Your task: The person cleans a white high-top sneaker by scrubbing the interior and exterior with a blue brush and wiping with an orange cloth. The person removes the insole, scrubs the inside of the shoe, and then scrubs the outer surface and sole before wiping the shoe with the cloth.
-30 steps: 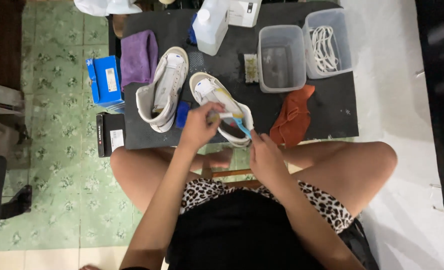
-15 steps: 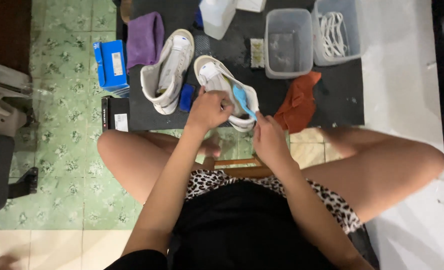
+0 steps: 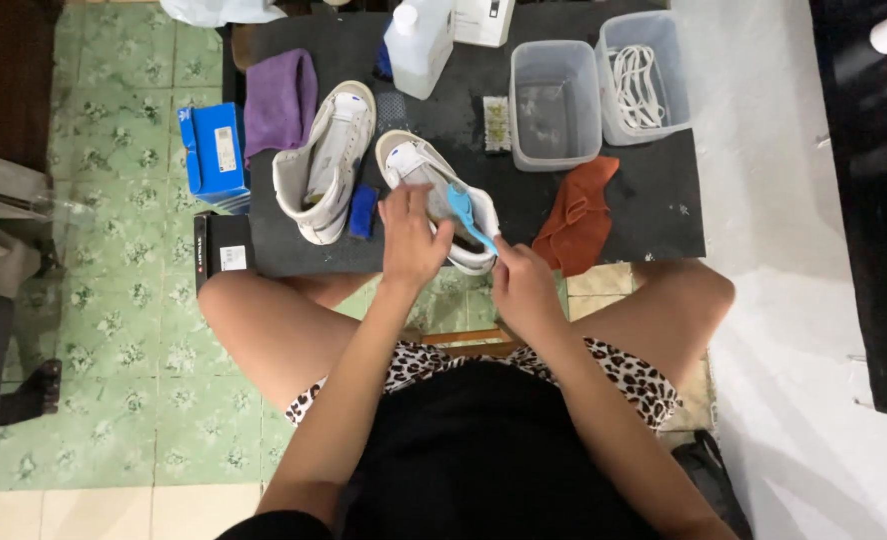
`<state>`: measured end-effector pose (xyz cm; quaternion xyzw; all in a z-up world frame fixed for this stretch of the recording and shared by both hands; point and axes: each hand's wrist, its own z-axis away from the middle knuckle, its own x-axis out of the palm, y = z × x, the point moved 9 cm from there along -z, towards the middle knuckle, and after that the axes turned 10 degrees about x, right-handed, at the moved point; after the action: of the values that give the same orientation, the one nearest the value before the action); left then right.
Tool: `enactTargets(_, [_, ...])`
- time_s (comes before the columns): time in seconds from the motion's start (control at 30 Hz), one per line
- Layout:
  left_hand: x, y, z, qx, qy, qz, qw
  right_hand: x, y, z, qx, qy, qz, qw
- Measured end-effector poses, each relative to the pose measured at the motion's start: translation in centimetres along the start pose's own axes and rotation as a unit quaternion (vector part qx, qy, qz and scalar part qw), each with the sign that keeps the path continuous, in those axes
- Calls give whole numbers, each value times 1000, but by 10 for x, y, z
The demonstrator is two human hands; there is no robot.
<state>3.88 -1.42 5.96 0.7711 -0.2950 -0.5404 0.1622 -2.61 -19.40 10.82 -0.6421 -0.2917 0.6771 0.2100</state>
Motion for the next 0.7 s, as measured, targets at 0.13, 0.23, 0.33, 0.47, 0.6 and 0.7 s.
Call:
enactTargets(0.13, [-4, 3, -5, -24, -182, -94, 979, 1, -4, 3, -9, -5, -1, 1000])
enactTargets(0.23, [13, -15, -8, -10, -307, -69, 949, -8, -13, 2, -1, -19, 16, 1000])
enactTargets(0.33, [23, -36, -26, -38, -319, 47, 946, -19, -24, -1, -2, -5, 116, 993])
enactTargets(0.47, [23, -40, -72, 76, -254, 23, 964, -26, -28, 0, 31, -50, 191, 980])
enactTargets(0.6, [70, -22, -89, 168, -314, 67, 932, -40, -50, -2, 14, -67, 283, 957])
enactTargets(0.7, [92, -28, -99, 150, -293, 30, 944, -43, -59, -26, -9, -53, 343, 938])
